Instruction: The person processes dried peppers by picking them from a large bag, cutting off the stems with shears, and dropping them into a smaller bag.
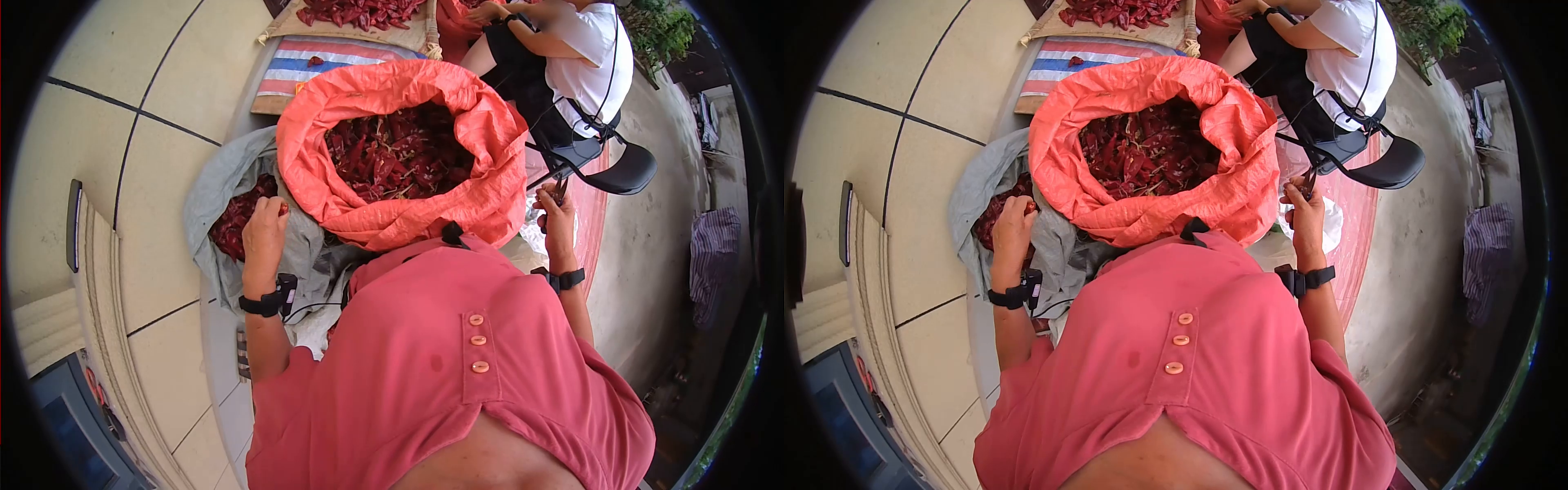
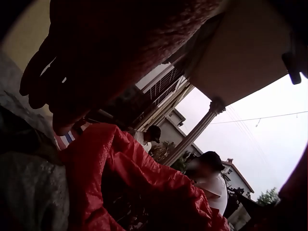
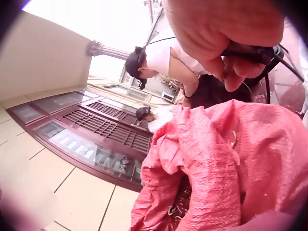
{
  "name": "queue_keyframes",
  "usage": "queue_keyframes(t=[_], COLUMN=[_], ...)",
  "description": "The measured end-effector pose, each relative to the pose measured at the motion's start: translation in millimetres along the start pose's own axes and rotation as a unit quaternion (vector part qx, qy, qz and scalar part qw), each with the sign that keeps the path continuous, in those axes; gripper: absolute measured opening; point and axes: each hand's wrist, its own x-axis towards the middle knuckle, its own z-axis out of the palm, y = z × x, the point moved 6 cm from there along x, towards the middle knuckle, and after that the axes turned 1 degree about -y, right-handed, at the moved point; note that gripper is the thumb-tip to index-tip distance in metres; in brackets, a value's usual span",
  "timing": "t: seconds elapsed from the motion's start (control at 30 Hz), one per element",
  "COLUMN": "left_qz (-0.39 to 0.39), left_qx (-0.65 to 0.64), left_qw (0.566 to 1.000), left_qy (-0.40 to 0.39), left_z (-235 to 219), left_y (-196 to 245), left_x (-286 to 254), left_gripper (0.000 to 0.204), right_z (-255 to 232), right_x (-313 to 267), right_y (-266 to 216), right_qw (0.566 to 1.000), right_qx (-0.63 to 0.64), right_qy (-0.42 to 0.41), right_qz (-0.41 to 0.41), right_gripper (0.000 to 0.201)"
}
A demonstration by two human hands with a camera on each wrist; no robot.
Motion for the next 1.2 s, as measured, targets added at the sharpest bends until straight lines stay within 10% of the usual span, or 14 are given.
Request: queue_keyframes(t=[0.17, 0.27, 0.5, 0.93, 1.2], left_qz=[-0.088, -0.048, 0.027, -0.063, 0.053], left_qx=[0.107, -0.044, -0.106, -0.191, -0.434], left_qw=[0.99, 0.993, 0.994, 0.98, 0.9], left_qy=[0.041, 0.101, -0.026, 0.006, -0.008], left_z=[21.7, 22.4, 165.5, 217.4, 143.0], left_y=[-59.3, -7.3, 82.9, 73.3, 133.0], left_x=[-13.9, 19.3, 92.4, 103.7, 102.2], left_gripper=[0.03, 0.03, 0.041, 0.051, 0.054], right_z=[-51.6, -53.4, -48.8, -49.3, 72.1], right_x=[18.1, 20.5, 15.5, -32.1, -14.0], right_y=[111.3, 145.5, 166.9, 86.1, -61.4], right_qw=[0.995, 0.992, 0.989, 0.996, 0.978], right_qx=[0.018, -0.027, -0.044, -0.011, -0.032], right_qy=[0.076, 0.068, 0.047, 0.087, -0.205], right_qz=[0.069, 0.102, 0.131, 0.031, -0.018], right_gripper=[0.017, 0.02, 0.027, 0.018, 0.02])
